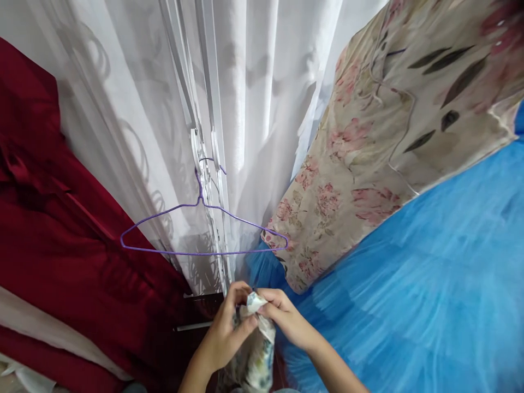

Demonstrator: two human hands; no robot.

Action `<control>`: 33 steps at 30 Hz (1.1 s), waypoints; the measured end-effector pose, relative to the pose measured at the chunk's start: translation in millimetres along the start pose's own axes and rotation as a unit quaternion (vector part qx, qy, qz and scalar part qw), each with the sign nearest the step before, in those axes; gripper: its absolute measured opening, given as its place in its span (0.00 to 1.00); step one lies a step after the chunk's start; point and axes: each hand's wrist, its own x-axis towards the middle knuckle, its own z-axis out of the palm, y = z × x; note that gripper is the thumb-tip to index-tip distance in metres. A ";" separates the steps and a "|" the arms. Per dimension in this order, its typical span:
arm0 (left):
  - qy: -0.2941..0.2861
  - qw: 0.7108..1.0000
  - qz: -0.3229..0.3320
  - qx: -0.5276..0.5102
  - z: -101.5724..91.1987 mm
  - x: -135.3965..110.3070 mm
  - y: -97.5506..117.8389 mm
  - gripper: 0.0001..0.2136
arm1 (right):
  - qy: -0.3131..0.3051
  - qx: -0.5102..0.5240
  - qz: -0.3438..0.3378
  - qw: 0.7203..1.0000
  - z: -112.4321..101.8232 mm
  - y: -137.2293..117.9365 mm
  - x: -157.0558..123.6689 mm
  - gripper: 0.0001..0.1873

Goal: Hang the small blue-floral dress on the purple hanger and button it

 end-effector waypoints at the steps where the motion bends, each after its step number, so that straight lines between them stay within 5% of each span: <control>1: -0.029 0.999 -0.028 0.017 5.4 -4.8 -7.1 0.24 | 0.004 -0.009 -0.006 1.000 -9.6 -6.4 -6.2 0.14; 5: -0.057 0.988 -0.100 0.102 13.9 -16.8 -26.4 0.18 | 0.081 -0.120 -0.080 0.986 -61.2 -43.8 -18.2 0.16; 10: -0.012 0.997 -0.006 0.082 -19.8 -8.5 3.9 0.12 | 0.179 -0.214 -0.186 0.942 -113.8 -92.7 34.8 0.14; 13: 0.034 0.996 0.045 0.076 -35.6 0.9 31.4 0.10 | 0.146 -0.146 -0.191 0.960 -115.4 -105.7 92.5 0.09; 17: 0.148 0.987 0.041 0.051 -58.2 5.7 46.6 0.13 | 0.014 -0.029 -0.073 0.997 -89.9 -102.7 146.3 0.14; 23: 0.199 0.957 0.053 0.206 -162.5 -7.3 29.3 0.09 | -0.137 0.050 -0.017 0.989 -59.5 -98.3 149.9 0.19; 29: 0.044 0.893 0.125 0.430 -268.4 1.3 3.5 0.05 | -0.070 0.021 0.038 0.997 -56.7 -105.6 136.9 0.29; 33: 0.066 0.854 0.147 0.496 -314.2 20.1 8.5 0.08 | -0.048 -0.014 0.039 0.998 -59.7 -108.4 133.7 0.30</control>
